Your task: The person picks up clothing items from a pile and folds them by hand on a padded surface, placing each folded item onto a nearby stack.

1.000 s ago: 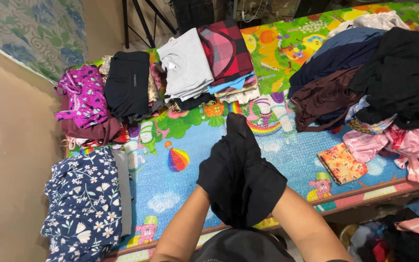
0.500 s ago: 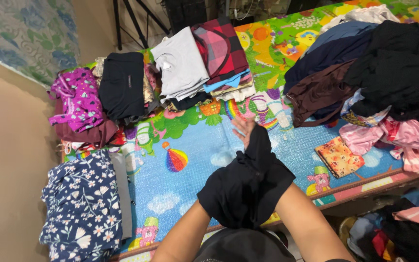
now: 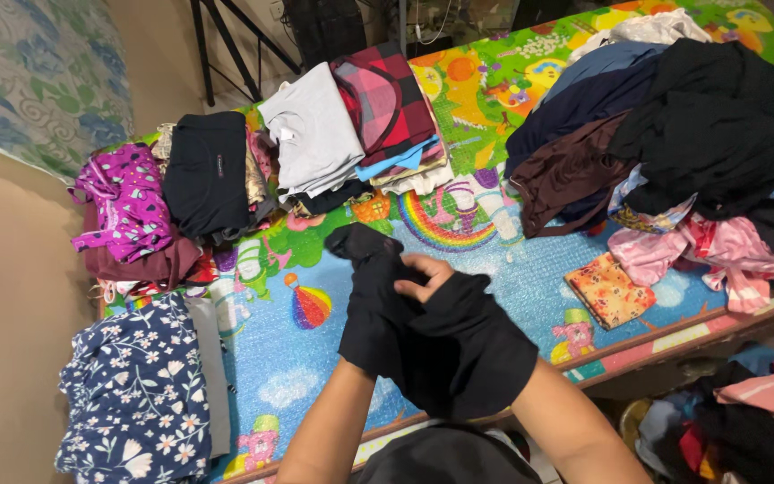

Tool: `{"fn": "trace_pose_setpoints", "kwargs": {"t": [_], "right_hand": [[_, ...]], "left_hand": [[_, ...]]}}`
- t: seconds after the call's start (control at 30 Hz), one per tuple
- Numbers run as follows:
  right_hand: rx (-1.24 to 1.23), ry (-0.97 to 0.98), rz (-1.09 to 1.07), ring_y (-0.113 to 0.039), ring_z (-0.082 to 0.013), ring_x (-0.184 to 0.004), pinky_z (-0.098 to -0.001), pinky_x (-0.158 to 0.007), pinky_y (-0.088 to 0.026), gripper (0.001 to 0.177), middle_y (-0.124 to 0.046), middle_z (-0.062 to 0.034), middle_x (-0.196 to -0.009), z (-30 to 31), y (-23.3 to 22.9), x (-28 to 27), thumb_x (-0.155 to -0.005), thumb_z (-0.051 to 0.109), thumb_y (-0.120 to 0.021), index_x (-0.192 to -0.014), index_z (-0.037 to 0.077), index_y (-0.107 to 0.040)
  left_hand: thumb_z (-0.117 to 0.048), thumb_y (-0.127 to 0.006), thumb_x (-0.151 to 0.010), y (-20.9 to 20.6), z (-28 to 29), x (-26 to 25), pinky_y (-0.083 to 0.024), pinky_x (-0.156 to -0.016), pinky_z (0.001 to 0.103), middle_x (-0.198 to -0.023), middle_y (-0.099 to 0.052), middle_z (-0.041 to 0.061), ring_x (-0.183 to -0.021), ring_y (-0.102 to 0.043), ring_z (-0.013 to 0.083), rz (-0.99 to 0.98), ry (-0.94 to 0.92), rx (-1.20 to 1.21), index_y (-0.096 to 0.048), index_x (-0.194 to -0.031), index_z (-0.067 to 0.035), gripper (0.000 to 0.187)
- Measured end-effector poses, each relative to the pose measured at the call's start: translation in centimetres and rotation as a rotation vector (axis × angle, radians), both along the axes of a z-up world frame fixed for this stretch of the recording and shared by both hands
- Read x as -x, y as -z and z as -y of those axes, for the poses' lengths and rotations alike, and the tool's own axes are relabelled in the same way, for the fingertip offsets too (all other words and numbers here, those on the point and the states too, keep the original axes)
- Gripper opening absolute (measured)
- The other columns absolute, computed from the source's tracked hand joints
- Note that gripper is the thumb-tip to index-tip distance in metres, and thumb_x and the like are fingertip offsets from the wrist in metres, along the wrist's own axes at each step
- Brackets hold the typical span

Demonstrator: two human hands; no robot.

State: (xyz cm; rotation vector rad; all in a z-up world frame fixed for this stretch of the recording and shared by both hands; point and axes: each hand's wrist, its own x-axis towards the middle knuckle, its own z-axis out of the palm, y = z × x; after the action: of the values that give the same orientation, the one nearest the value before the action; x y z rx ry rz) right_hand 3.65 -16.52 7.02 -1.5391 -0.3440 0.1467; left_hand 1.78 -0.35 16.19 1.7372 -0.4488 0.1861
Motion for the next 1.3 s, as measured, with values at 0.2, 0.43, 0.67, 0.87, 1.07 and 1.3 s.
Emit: {"fn": "trace_pose_setpoints", "kwargs": {"t": [0.2, 0.43, 0.67, 0.87, 1.07, 1.3], "right_hand": [[-0.120, -0.144, -0.123, -0.057, -0.0059, -0.096, -0.0260, -0.086, -0.049, 0.026, -0.067, 0.0003, -0.102, 2.0, 0.4, -0.1, -0.107, 0.020, -0.067, -0.123, 0.000, -0.069], [-0.242, -0.515, -0.569, -0.063, -0.0064, -0.107, -0.0247, -0.097, -0.049, 0.037, -0.071, 0.0013, -0.116, 6.2, 2.1, 3.5, -0.096, 0.012, -0.069, -0.131, 0.002, -0.063], [-0.272, -0.747, -0.517, -0.063, -0.0110, -0.103, -0.0291, -0.096, -0.049, 0.036, -0.069, -0.0028, -0.112, 9.6, -1.3, 0.3, -0.099, 0.021, -0.068, -0.129, 0.000, -0.064], [-0.054, -0.245, 0.019, -0.054, -0.0117, -0.107, -0.0304, -0.098, -0.045, 0.049, -0.054, -0.0001, -0.111, 9.7, -4.0, 0.0, -0.095, 0.028, -0.074, -0.133, 0.006, -0.052], [0.898, -0.276, -0.017, -0.057, -0.0117, -0.094, -0.0337, -0.089, -0.049, 0.072, -0.070, -0.0161, -0.102, 7.3, -13.5, 4.7, -0.084, 0.043, -0.088, -0.133, 0.002, -0.055], [-0.089, -0.363, -0.138, -0.067, -0.0195, -0.096, -0.0347, -0.089, -0.054, 0.046, -0.070, -0.0129, -0.104, 11.4, -6.0, -1.7, -0.096, 0.034, -0.076, -0.125, 0.000, -0.067]], "left_hand": [[-0.023, -0.056, -0.102, 1.0, 1.8, -0.8, -0.040, -0.073, 0.040, -0.092, -0.056, 0.012, -0.083, -0.052, 0.0250, -0.060, -0.009, 0.064, -0.062, -0.108, -0.006, 0.019], [-0.023, -0.055, -0.106, 3.3, 3.5, -7.0, -0.036, -0.066, 0.039, -0.083, -0.052, 0.010, -0.073, -0.049, 0.0226, -0.051, -0.238, 0.378, -0.062, -0.103, -0.006, 0.019], [-0.022, -0.053, -0.111, 7.2, 3.6, -10.1, -0.032, -0.059, 0.038, -0.074, -0.049, 0.009, -0.064, -0.045, 0.0201, -0.081, -0.351, 0.431, -0.063, -0.099, -0.006, 0.023], [-0.016, -0.051, -0.111, 6.7, 6.4, -10.0, -0.042, -0.075, 0.047, -0.096, -0.056, 0.019, -0.085, -0.052, 0.0336, 0.060, -0.477, 0.063, -0.065, -0.115, -0.001, 0.021], [-0.020, -0.053, -0.107, 7.8, 9.6, -8.7, -0.050, -0.093, 0.049, -0.123, -0.061, 0.029, -0.113, -0.058, 0.0441, 0.579, -0.695, -0.389, -0.058, -0.131, 0.003, 0.034], [-0.023, -0.061, -0.102, 12.3, 11.2, -4.3, -0.052, -0.090, 0.042, -0.115, -0.068, 0.019, -0.104, -0.063, 0.0302, -0.191, -0.092, -0.369, -0.063, -0.129, 0.001, 0.036]]}}
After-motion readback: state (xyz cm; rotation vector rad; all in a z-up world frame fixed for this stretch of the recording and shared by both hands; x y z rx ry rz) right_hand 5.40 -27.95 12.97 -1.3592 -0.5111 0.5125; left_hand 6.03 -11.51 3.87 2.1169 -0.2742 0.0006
